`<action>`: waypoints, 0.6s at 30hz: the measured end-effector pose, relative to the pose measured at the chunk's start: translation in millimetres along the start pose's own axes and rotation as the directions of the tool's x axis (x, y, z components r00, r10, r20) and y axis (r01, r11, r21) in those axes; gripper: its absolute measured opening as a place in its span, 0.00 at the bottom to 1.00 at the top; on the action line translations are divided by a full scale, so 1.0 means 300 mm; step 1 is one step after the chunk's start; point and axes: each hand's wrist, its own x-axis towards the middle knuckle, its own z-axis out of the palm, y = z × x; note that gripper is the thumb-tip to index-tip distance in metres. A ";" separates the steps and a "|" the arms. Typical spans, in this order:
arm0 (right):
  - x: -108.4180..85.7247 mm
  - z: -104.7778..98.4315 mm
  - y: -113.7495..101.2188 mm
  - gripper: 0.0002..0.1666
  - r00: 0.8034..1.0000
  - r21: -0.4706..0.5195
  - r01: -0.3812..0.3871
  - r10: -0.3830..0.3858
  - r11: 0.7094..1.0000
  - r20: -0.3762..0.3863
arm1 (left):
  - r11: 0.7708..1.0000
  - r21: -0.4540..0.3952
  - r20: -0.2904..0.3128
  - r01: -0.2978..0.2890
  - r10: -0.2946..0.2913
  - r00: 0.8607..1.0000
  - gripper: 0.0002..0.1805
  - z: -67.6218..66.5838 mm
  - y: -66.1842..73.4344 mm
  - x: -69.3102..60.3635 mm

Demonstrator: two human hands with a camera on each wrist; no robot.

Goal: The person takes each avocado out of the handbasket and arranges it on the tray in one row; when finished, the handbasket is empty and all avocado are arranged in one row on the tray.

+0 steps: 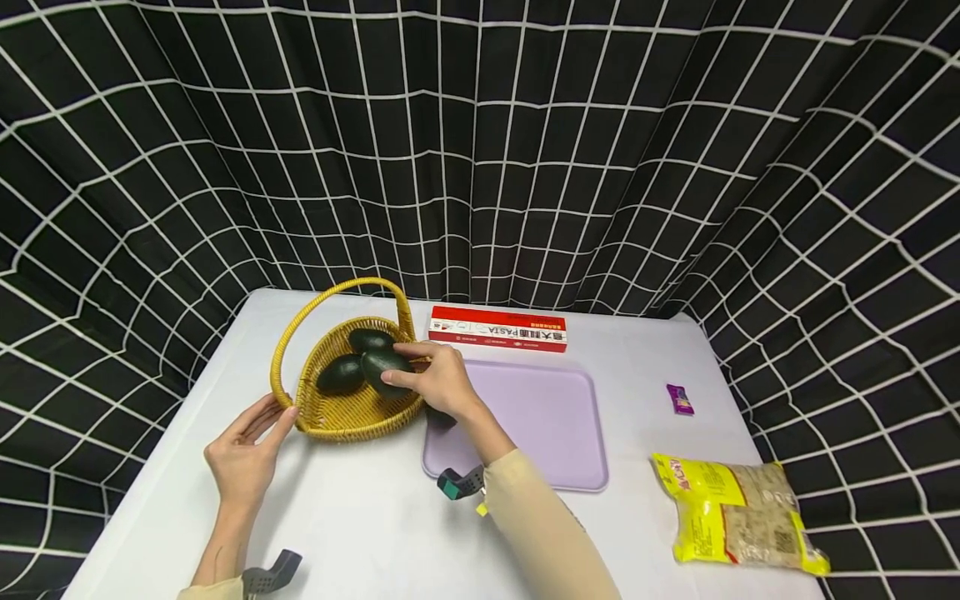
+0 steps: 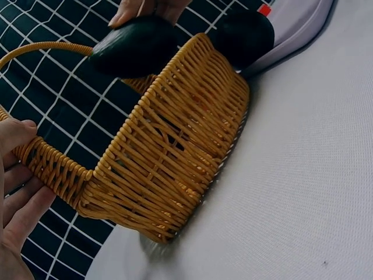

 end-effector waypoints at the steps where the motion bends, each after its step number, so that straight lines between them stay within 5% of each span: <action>1: -0.004 -0.011 0.003 0.30 1.000 0.011 -0.011 0.011 1.000 -0.011 | 1.000 -0.001 0.002 0.000 0.000 1.000 0.21 0.000 0.001 0.001; 18: -0.092 -0.200 0.068 0.27 0.966 0.079 -0.157 0.169 0.984 -0.193 | 1.000 0.004 -0.001 0.025 -0.025 1.000 0.21 -0.001 0.004 0.004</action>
